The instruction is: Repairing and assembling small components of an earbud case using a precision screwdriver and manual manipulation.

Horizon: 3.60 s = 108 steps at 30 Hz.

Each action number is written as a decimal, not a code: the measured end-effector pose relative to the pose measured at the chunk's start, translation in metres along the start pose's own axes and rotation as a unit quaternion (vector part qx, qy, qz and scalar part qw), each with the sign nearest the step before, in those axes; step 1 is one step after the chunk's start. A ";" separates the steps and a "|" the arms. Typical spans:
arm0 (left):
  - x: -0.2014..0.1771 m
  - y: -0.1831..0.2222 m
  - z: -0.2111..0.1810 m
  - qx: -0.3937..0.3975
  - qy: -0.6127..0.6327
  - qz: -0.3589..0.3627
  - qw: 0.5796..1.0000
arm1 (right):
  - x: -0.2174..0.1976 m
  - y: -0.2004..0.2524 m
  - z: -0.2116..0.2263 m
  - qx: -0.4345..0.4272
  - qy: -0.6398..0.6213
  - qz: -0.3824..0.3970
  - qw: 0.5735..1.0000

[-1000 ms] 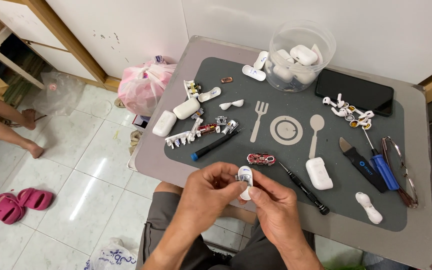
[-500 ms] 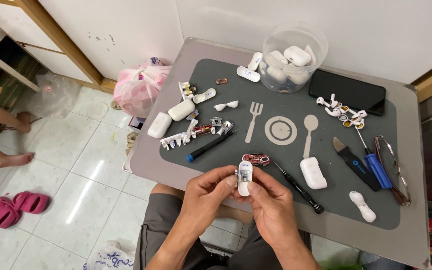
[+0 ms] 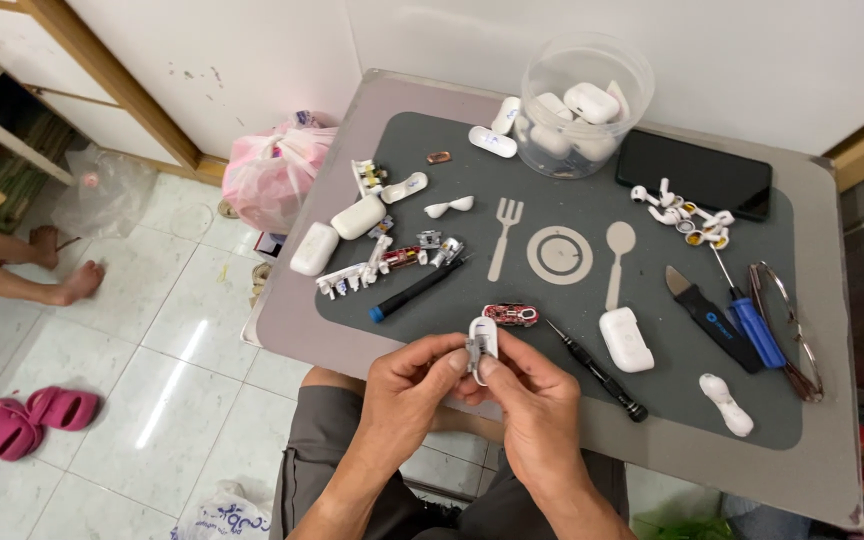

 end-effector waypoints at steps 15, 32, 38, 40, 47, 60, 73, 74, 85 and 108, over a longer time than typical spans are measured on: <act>-0.063 -0.022 0.080 0.047 -0.127 -0.103 0.985 | -0.011 0.003 -0.004 0.084 -0.030 0.034 0.995; -0.028 -0.053 0.022 -0.009 -0.115 -0.088 0.989 | -0.051 0.059 0.053 -0.208 0.229 0.109 0.945; -0.032 -0.054 0.034 0.038 -0.054 0.020 0.998 | -0.171 0.059 0.162 -0.429 0.446 -0.271 0.737; -0.033 -0.052 0.035 0.020 -0.052 0.018 0.998 | -0.184 0.047 0.173 -0.386 0.504 -0.285 0.718; -0.028 -0.050 0.031 -0.053 -0.088 0.052 0.993 | -0.185 0.014 0.154 -0.249 0.679 -0.312 0.616; -0.032 -0.034 0.008 0.082 0.043 -0.064 0.994 | -0.167 0.027 0.142 -0.294 0.621 -0.251 0.682; -0.026 -0.035 0.003 0.085 0.007 -0.018 0.996 | -0.222 0.045 0.116 -0.387 0.681 -0.128 0.608; -0.026 -0.036 0.004 0.079 0.017 -0.018 0.997 | -0.239 0.044 0.105 -0.368 0.702 -0.093 0.602; -0.025 -0.035 0.000 0.084 -0.002 -0.004 0.996 | -0.385 0.033 0.046 -0.498 0.714 0.082 0.485; -0.013 -0.037 -0.005 0.082 -0.120 0.003 0.989 | 0.003 0.004 0.065 -0.268 0.267 0.100 0.920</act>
Point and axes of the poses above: each hand's wrist, its own y-axis away from the middle knuckle, its own x-axis out of the palm, z = x × y, the point moved 8 cm from there along -y, towards the middle knuckle, and after that the axes turned 10 degrees about -z, right-handed, at the moved point
